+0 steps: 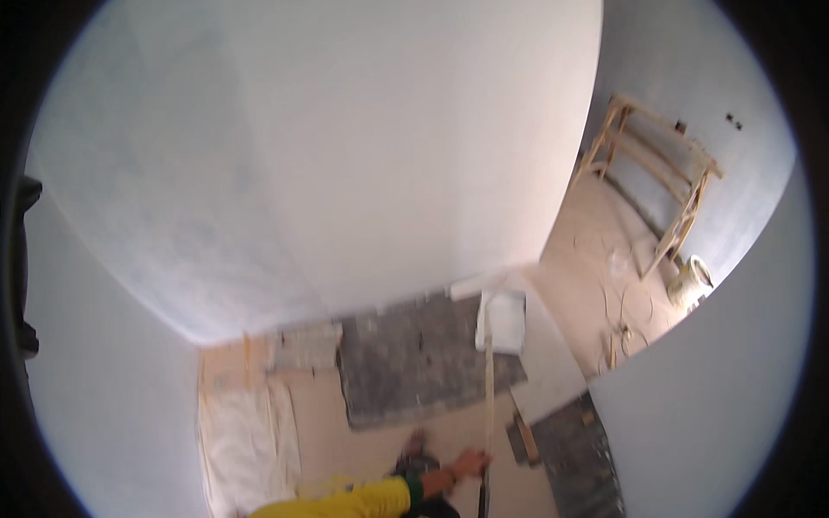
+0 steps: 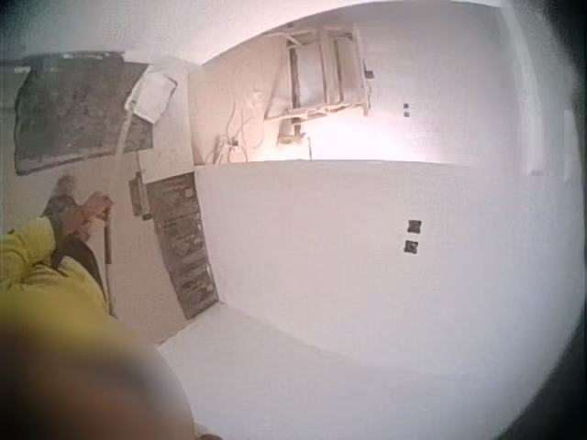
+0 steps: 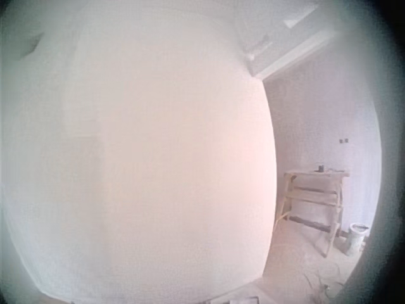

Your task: The person paints a wall white using a roller on an extension pole. They repeatedly dip the roller into a paint tray and apply paint to the wall surface. The person also handles a white bucket labeled 'WATER PROOF', opening and closing its lid, and moves it within the room.

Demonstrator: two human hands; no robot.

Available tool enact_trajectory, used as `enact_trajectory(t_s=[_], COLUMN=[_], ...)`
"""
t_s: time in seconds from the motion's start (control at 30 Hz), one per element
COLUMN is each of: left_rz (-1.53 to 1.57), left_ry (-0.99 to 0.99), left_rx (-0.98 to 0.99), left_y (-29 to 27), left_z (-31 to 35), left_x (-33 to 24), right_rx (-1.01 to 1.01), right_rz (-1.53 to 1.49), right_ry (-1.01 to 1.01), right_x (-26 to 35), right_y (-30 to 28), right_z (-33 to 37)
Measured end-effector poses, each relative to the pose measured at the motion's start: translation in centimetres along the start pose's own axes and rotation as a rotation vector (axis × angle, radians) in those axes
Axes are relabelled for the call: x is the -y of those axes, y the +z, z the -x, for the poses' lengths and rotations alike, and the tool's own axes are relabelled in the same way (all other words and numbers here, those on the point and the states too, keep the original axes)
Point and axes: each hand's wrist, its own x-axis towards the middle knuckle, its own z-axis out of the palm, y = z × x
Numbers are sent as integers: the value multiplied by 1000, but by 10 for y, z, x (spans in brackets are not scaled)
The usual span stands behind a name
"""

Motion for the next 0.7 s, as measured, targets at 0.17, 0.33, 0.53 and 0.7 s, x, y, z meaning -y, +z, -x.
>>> enact_trajectory(t_s=[0.17,0.33,0.53,0.7], left_rz=[1,222,283,994], left_ry=[-102,44,421,535], left_rx=[-291,-446,-690,-639], left_y=[-62,-146,-294,-387], left_z=[75,199,306,417], left_x=[7,-57,-67,-118], right_rx=[-27,-7,18,44], right_rz=[-16,-14,-8,-21], right_ry=[-141,-158,-63,86], right_x=[67,133,198,236], right_y=[40,95,200,279], right_z=[-34,-22,8,61])
